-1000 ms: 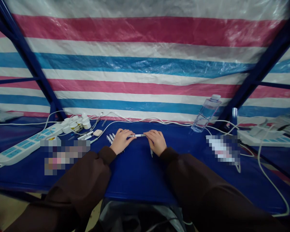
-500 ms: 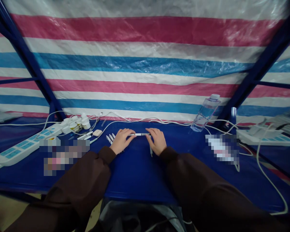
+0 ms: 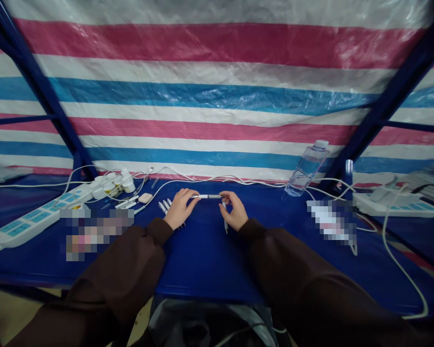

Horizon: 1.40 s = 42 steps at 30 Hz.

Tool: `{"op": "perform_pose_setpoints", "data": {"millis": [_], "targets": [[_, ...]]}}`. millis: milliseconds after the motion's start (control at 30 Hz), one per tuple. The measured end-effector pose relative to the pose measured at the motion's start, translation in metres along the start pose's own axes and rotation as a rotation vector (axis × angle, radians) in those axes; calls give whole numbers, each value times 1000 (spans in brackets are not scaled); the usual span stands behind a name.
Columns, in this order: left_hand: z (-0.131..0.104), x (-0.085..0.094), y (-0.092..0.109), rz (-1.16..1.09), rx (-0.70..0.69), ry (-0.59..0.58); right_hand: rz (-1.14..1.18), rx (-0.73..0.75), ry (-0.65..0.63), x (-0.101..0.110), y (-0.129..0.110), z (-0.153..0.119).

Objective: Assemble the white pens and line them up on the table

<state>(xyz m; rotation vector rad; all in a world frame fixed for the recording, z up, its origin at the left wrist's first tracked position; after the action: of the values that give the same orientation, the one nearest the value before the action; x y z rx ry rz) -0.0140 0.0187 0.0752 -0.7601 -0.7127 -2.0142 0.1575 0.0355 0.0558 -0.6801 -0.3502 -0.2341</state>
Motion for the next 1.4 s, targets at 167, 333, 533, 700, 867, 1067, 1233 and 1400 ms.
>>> {"op": "perform_pose_setpoints", "data": {"millis": [167, 333, 533, 700, 867, 1067, 1233, 1400], "targets": [[0, 0, 3, -34, -18, 0, -3, -83, 11, 3, 4, 0], [0, -1, 8, 41, -43, -38, -18, -266, 21, 3, 27, -5], [0, 0, 3, 53, -10, -25, 59, -148, 75, 4, 16, -3], [1, 1, 2, 16, -13, -8, -2, -46, 137, 12, 4, -1], [1, 0, 7, 9, -50, -39, -114, -20, 36, 6, 0, 0], [0, -4, 8, 25, -66, -57, -309, 76, -124, -7, -12, 0], [-1, -8, 8, 53, -81, -87, -291, 129, -245, -19, -14, -3], [-1, -8, 6, 56, -70, -81, -255, 115, -247, -18, -14, -4]]}}
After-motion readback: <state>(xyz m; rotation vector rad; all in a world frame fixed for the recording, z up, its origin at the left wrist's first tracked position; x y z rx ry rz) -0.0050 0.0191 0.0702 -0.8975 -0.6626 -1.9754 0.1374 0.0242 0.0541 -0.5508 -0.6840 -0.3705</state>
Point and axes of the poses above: each hand's wrist, its own z-axis towards the middle knuckle, its own x-axis out of the back of the hand, y = z × x, the point moved 8 cm from there along z, towards the middle knuckle, and after that the axes turned 13 degrees about z, right-handed, at the moved point
